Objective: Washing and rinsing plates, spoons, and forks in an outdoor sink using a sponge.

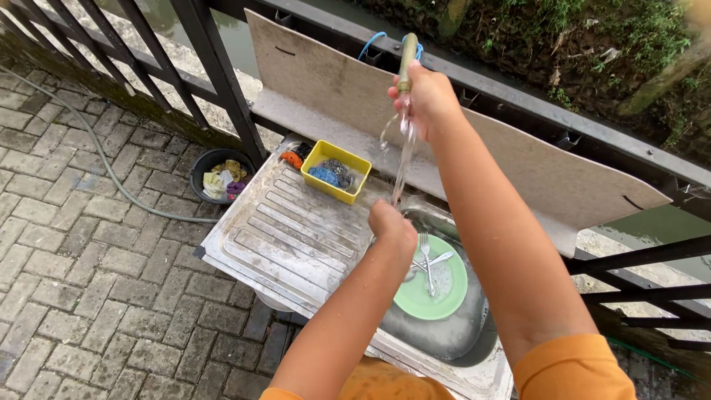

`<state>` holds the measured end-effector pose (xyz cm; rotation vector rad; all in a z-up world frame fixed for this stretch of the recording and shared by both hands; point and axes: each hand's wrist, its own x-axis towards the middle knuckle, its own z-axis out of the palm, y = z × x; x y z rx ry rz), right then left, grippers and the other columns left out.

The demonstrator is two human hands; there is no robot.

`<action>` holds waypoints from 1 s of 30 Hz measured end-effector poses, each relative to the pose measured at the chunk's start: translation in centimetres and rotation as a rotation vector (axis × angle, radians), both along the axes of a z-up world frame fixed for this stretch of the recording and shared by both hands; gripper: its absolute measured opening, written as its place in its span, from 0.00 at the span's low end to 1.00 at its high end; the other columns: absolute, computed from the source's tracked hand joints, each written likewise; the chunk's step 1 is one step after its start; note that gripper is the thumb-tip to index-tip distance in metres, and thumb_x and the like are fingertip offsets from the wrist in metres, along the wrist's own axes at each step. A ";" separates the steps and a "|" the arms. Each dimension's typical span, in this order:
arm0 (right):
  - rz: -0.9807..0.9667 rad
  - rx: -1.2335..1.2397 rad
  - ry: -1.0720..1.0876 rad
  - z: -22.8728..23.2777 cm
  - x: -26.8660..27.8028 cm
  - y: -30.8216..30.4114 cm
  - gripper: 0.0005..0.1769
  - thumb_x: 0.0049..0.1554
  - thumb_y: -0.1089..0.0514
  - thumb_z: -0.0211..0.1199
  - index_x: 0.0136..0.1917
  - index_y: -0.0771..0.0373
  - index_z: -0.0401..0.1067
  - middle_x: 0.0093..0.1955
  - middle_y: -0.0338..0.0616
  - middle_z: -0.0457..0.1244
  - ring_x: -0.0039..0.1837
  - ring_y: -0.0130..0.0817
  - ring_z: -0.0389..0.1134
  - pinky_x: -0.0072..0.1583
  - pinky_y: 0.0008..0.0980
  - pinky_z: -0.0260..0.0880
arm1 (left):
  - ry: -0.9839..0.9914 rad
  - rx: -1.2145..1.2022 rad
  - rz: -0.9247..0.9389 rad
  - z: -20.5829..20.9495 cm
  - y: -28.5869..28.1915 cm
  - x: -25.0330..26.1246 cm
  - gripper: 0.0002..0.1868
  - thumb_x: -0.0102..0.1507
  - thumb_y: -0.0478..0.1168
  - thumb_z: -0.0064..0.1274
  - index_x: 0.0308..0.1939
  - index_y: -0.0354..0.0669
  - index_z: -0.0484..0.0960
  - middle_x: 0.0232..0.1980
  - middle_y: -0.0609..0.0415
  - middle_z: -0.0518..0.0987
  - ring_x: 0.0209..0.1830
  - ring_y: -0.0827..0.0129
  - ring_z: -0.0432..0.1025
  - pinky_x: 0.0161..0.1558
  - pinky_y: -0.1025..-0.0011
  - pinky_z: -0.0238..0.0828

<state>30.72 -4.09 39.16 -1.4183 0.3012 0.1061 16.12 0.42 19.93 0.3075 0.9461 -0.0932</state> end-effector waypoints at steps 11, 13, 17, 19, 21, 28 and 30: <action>0.120 -0.246 0.052 -4.7 -2.3 7.8 0.20 0.64 0.44 0.44 0.51 0.62 0.65 0.39 0.46 0.69 0.32 0.29 0.67 0.35 0.35 0.71 | 0.002 0.325 -0.149 -11.6 10.2 6.4 0.10 0.66 0.41 0.47 0.41 0.37 0.77 0.32 0.54 0.70 0.27 0.66 0.62 0.27 0.65 0.55; 0.092 -0.281 0.067 -4.6 -2.5 8.1 0.17 0.62 0.47 0.48 0.50 0.64 0.64 0.39 0.48 0.68 0.32 0.31 0.67 0.34 0.37 0.70 | 0.100 0.450 -0.248 -12.6 11.8 8.7 0.11 0.64 0.39 0.46 0.36 0.34 0.78 0.30 0.51 0.71 0.27 0.62 0.63 0.27 0.61 0.57; 0.061 -0.427 0.155 -3.6 -3.9 8.2 0.23 0.61 0.47 0.47 0.42 0.70 0.68 0.33 0.52 0.68 0.28 0.36 0.68 0.31 0.38 0.71 | -0.244 1.191 -0.317 -16.5 15.4 13.8 0.09 0.61 0.37 0.49 0.33 0.36 0.83 0.34 0.48 0.78 0.35 0.58 0.72 0.41 0.61 0.70; 0.033 -0.500 0.170 -3.1 -4.2 7.3 0.23 0.60 0.48 0.49 0.40 0.71 0.70 0.31 0.54 0.68 0.28 0.38 0.69 0.31 0.39 0.72 | -0.198 1.559 -0.463 -13.1 16.7 14.9 0.09 0.60 0.38 0.50 0.34 0.39 0.85 0.36 0.43 0.81 0.39 0.51 0.75 0.46 0.58 0.72; 0.079 -0.527 0.269 -3.9 -4.5 5.5 0.21 0.59 0.48 0.52 0.41 0.71 0.71 0.31 0.54 0.69 0.29 0.38 0.71 0.31 0.38 0.73 | -0.216 1.975 -0.619 -8.0 17.6 14.0 0.09 0.59 0.37 0.52 0.39 0.38 0.84 0.45 0.41 0.83 0.51 0.43 0.72 0.48 0.51 0.70; 0.016 -0.489 0.280 -5.5 -5.3 3.7 0.23 0.62 0.47 0.50 0.46 0.73 0.69 0.33 0.55 0.69 0.30 0.40 0.70 0.31 0.40 0.71 | -0.068 2.096 -1.429 -5.8 14.4 16.7 0.28 0.61 0.54 0.59 0.56 0.36 0.78 0.55 0.49 0.82 0.72 0.55 0.59 0.63 0.56 0.57; 0.052 -0.459 0.288 -5.8 -5.1 3.8 0.24 0.63 0.47 0.49 0.51 0.74 0.66 0.35 0.56 0.69 0.31 0.40 0.72 0.32 0.40 0.73 | -0.046 2.117 -1.349 -9.1 13.2 17.3 0.40 0.51 0.48 0.67 0.63 0.35 0.71 0.58 0.49 0.78 0.67 0.51 0.58 0.57 0.56 0.52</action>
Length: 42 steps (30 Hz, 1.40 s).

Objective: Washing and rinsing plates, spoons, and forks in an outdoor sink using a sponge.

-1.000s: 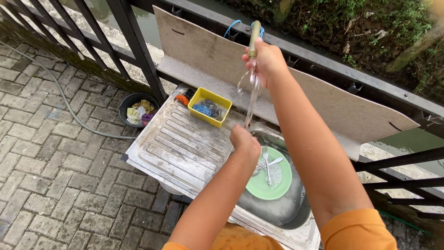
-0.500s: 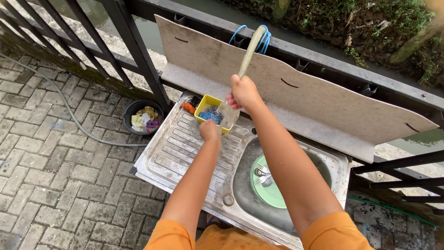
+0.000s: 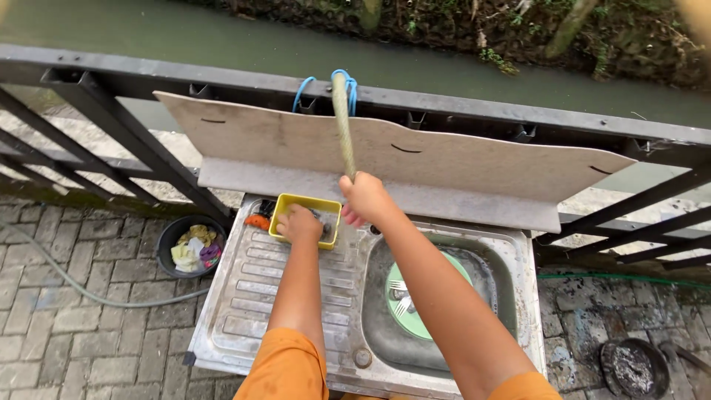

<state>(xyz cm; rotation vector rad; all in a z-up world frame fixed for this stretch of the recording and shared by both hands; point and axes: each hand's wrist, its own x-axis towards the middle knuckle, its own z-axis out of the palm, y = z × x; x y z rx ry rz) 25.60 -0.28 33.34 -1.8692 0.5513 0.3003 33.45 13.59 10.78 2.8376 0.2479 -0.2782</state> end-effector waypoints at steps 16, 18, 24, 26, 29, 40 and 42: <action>0.256 -0.309 0.082 2.2 0.6 -4.0 0.27 0.62 0.45 0.50 0.37 0.71 0.72 0.32 0.51 0.70 0.32 0.40 0.74 0.36 0.40 0.76 | -0.500 -0.686 -0.084 7.7 -3.0 -8.4 0.19 0.58 0.51 0.64 0.41 0.39 0.84 0.43 0.45 0.80 0.50 0.47 0.69 0.56 0.47 0.65; 0.284 -0.268 0.116 2.9 0.5 -4.8 0.28 0.63 0.44 0.49 0.39 0.73 0.71 0.33 0.53 0.70 0.33 0.41 0.75 0.37 0.41 0.78 | -0.439 -0.937 -0.054 6.7 -5.8 -10.4 0.25 0.58 0.46 0.61 0.54 0.35 0.76 0.45 0.41 0.75 0.42 0.51 0.72 0.45 0.48 0.72; 0.249 -0.166 0.083 3.0 -1.6 -5.4 0.22 0.64 0.46 0.43 0.48 0.70 0.62 0.36 0.58 0.70 0.35 0.48 0.75 0.37 0.44 0.78 | 0.764 -1.696 0.393 -2.6 -9.6 -13.2 0.20 0.62 0.46 0.47 0.56 0.42 0.69 0.45 0.44 0.78 0.35 0.52 0.78 0.38 0.40 0.75; 0.259 -0.155 0.071 2.9 -1.6 -5.8 0.23 0.64 0.46 0.43 0.48 0.71 0.62 0.37 0.60 0.70 0.35 0.48 0.75 0.37 0.44 0.79 | 0.800 -1.639 0.481 -2.6 -9.3 -13.8 0.19 0.63 0.45 0.46 0.56 0.44 0.67 0.44 0.46 0.75 0.34 0.58 0.76 0.39 0.36 0.74; 0.294 -0.125 0.083 2.7 -1.4 -6.2 0.24 0.65 0.45 0.41 0.48 0.71 0.62 0.37 0.62 0.71 0.36 0.49 0.76 0.37 0.44 0.79 | 0.839 -1.512 0.502 -2.6 -8.8 -14.4 0.16 0.63 0.45 0.42 0.53 0.46 0.67 0.41 0.49 0.74 0.30 0.59 0.75 0.37 0.35 0.72; 0.356 -0.080 0.146 4.3 -1.7 -6.3 0.28 0.65 0.43 0.39 0.51 0.73 0.63 0.38 0.64 0.71 0.37 0.50 0.77 0.37 0.43 0.78 | 0.428 -1.264 -0.072 -4.0 -8.8 -12.7 0.13 0.59 0.34 0.59 0.47 0.33 0.79 0.42 0.47 0.83 0.30 0.70 0.75 0.30 0.69 0.73; 0.361 -0.063 0.141 4.2 -1.6 -6.4 0.28 0.65 0.43 0.39 0.53 0.74 0.62 0.39 0.64 0.71 0.38 0.50 0.76 0.38 0.43 0.78 | 0.452 -1.092 -0.104 -1.5 -8.2 -12.9 0.17 0.57 0.36 0.70 0.42 0.28 0.80 0.39 0.38 0.80 0.26 0.64 0.71 0.29 0.66 0.67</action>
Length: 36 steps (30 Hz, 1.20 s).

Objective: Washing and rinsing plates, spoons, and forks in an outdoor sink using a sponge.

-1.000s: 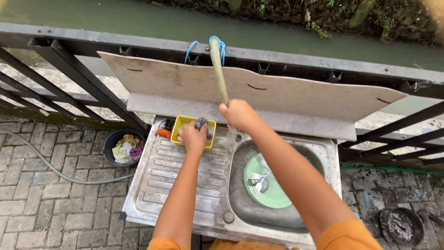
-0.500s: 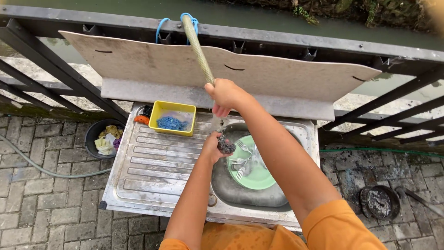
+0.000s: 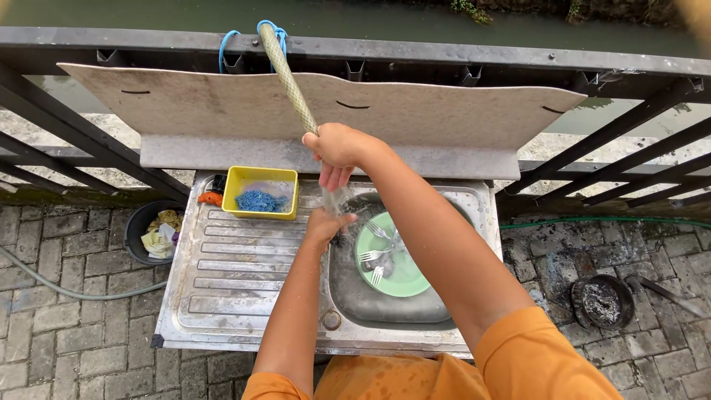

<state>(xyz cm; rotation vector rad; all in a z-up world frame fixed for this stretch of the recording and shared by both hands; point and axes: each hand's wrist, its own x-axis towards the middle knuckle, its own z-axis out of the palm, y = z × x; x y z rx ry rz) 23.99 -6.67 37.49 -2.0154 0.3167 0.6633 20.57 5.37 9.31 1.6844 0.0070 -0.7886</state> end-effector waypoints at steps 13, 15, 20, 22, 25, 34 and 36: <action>0.030 -0.100 0.014 -0.4 0.7 -0.2 0.29 0.65 0.45 0.40 0.51 0.76 0.65 0.40 0.65 0.71 0.38 0.51 0.76 0.40 0.43 0.80 | 0.357 -0.045 0.016 -2.0 -0.5 1.7 0.13 0.66 0.36 0.46 0.54 0.35 0.72 0.35 0.52 0.76 0.24 0.64 0.74 0.23 0.60 0.73; 0.012 -0.006 0.051 -0.1 0.4 -0.1 0.28 0.65 0.45 0.40 0.52 0.76 0.63 0.39 0.67 0.70 0.38 0.52 0.76 0.40 0.44 0.80 | 0.119 -0.100 0.001 -4.5 -0.7 2.1 0.13 0.59 0.30 0.56 0.47 0.29 0.79 0.34 0.48 0.81 0.24 0.65 0.73 0.23 0.64 0.70; 0.028 -0.074 0.009 -1.2 0.8 -0.5 0.27 0.64 0.46 0.41 0.51 0.76 0.65 0.39 0.66 0.71 0.38 0.52 0.76 0.40 0.44 0.80 | 0.171 -0.137 -0.025 -2.3 -1.0 2.0 0.14 0.54 0.28 0.61 0.43 0.33 0.77 0.32 0.48 0.79 0.24 0.62 0.74 0.24 0.60 0.70; 0.039 -0.146 -0.013 -1.4 1.0 -0.6 0.27 0.64 0.46 0.41 0.51 0.75 0.66 0.39 0.65 0.71 0.38 0.53 0.76 0.40 0.44 0.79 | 0.291 -0.097 -0.059 -1.9 -1.3 2.2 0.11 0.57 0.30 0.57 0.43 0.32 0.77 0.32 0.46 0.78 0.24 0.60 0.74 0.24 0.57 0.70; 0.007 -0.007 0.020 -0.9 0.6 -0.6 0.27 0.64 0.46 0.40 0.52 0.76 0.63 0.39 0.67 0.71 0.39 0.53 0.77 0.40 0.45 0.80 | 0.455 -0.220 0.079 -2.4 -1.6 2.4 0.11 0.59 0.29 0.49 0.45 0.37 0.71 0.35 0.50 0.73 0.27 0.60 0.73 0.28 0.51 0.75; 0.024 0.044 0.066 0.3 0.2 -0.4 0.27 0.64 0.45 0.38 0.54 0.74 0.59 0.39 0.69 0.70 0.39 0.55 0.76 0.40 0.47 0.79 | 0.281 -0.295 -0.035 -6.1 -1.2 2.9 0.10 0.58 0.26 0.52 0.44 0.31 0.75 0.34 0.48 0.75 0.31 0.59 0.73 0.31 0.61 0.73; 0.029 -0.018 0.062 0.4 0.2 -0.4 0.27 0.64 0.44 0.39 0.54 0.73 0.62 0.40 0.68 0.71 0.39 0.53 0.76 0.39 0.45 0.79 | 0.024 -0.059 0.011 -1.9 -0.8 2.1 0.15 0.56 0.31 0.60 0.47 0.33 0.81 0.41 0.49 0.83 0.36 0.67 0.76 0.35 0.68 0.72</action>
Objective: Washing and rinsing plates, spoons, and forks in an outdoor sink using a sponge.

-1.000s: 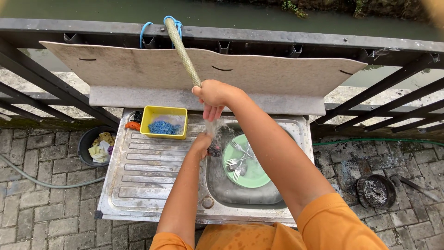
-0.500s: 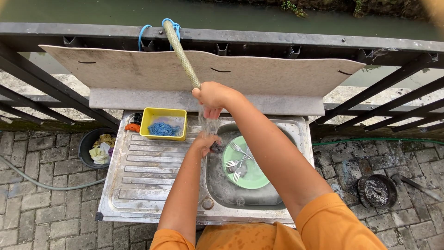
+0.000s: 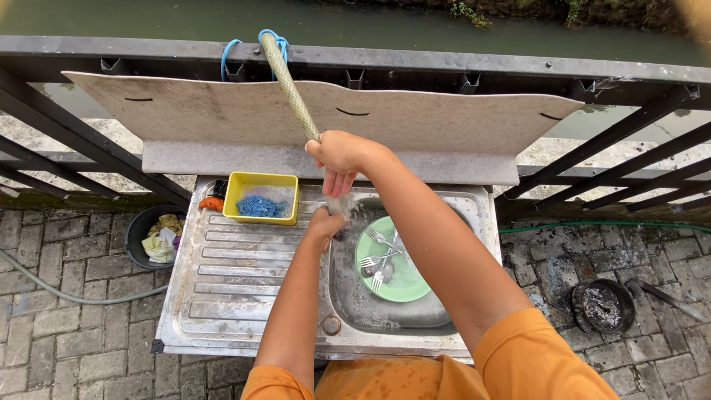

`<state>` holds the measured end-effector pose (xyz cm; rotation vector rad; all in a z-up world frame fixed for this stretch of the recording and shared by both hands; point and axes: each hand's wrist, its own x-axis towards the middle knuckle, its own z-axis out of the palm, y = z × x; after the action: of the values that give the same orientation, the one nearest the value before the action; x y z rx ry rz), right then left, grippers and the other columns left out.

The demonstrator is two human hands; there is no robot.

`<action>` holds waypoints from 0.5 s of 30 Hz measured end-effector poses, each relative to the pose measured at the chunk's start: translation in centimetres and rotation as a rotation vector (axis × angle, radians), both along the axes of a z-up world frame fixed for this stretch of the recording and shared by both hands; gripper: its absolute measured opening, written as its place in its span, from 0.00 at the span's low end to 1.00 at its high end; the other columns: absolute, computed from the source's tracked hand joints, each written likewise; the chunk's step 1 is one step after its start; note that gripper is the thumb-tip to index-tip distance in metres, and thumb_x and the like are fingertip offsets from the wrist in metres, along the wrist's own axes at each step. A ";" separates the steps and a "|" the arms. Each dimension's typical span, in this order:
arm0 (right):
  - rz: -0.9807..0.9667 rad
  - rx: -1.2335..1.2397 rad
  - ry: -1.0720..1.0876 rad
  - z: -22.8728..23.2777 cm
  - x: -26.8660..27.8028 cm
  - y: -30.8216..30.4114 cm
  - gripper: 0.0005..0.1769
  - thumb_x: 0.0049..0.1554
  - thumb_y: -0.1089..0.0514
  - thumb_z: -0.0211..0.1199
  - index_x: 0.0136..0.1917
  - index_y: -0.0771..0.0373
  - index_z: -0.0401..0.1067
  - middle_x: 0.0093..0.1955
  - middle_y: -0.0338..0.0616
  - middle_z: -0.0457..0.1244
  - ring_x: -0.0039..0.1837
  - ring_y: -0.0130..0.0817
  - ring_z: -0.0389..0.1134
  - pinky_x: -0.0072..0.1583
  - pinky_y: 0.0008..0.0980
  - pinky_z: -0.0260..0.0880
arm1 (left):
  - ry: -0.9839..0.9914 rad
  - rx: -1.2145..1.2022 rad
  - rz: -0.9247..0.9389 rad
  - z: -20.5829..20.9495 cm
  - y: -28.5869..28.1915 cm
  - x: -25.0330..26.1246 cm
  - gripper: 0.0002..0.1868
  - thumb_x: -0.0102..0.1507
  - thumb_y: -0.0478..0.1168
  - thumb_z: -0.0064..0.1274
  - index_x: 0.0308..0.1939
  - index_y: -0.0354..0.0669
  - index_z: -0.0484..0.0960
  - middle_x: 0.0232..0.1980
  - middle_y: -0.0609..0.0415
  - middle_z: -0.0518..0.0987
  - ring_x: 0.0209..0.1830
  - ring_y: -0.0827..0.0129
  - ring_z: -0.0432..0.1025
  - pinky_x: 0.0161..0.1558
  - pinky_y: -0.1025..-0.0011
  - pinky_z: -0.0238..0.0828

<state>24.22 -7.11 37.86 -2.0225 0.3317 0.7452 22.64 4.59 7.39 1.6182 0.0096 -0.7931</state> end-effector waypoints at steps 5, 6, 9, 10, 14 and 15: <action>0.021 -0.112 -0.076 -0.4 -0.4 0.0 0.28 0.65 0.43 0.39 0.51 0.73 0.64 0.40 0.64 0.72 0.39 0.49 0.77 0.40 0.44 0.79 | -0.094 0.176 -0.117 0.1 -0.6 -0.2 0.18 0.59 0.37 0.55 0.50 0.29 0.83 0.42 0.39 0.84 0.35 0.61 0.75 0.36 0.61 0.70; 0.025 -0.102 -0.075 -0.3 -0.3 0.0 0.28 0.65 0.42 0.39 0.51 0.72 0.64 0.40 0.63 0.72 0.39 0.48 0.76 0.40 0.44 0.79 | -0.211 0.165 -0.209 -2.2 -0.9 0.2 0.19 0.59 0.37 0.54 0.52 0.31 0.80 0.42 0.41 0.84 0.36 0.62 0.77 0.39 0.61 0.74; 0.019 -0.156 -0.102 -0.3 -0.4 0.2 0.28 0.64 0.42 0.39 0.50 0.70 0.65 0.40 0.59 0.72 0.38 0.46 0.76 0.40 0.44 0.79 | -0.590 0.371 -0.115 -3.0 -1.6 0.5 0.23 0.51 0.34 0.65 0.50 0.33 0.84 0.45 0.39 0.82 0.40 0.63 0.76 0.48 0.60 0.72; 0.017 -0.158 -0.104 -0.3 -0.4 0.1 0.28 0.64 0.42 0.39 0.50 0.70 0.65 0.40 0.59 0.72 0.38 0.46 0.76 0.40 0.44 0.79 | -0.592 0.369 -0.116 -4.6 -1.6 0.8 0.23 0.51 0.34 0.65 0.50 0.33 0.84 0.45 0.39 0.82 0.40 0.63 0.76 0.48 0.60 0.72; 0.002 -0.040 -0.121 -0.3 -0.7 -0.3 0.26 0.64 0.42 0.41 0.50 0.69 0.64 0.40 0.59 0.72 0.37 0.45 0.77 0.40 0.42 0.78 | -0.381 0.144 -0.027 -2.6 -1.1 -0.2 0.26 0.51 0.36 0.68 0.52 0.31 0.79 0.45 0.43 0.82 0.38 0.61 0.76 0.37 0.59 0.77; -0.009 -0.011 -0.117 -0.3 -0.7 -0.3 0.26 0.64 0.42 0.41 0.50 0.69 0.63 0.40 0.59 0.72 0.37 0.45 0.76 0.39 0.43 0.78 | -0.066 -0.010 -0.007 0.0 -0.8 -0.8 0.23 0.55 0.37 0.67 0.51 0.31 0.79 0.44 0.45 0.83 0.34 0.62 0.77 0.33 0.59 0.78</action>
<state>23.51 -7.41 37.60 -2.0637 0.2769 0.6178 21.88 3.82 7.41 1.6349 -0.0471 -0.7441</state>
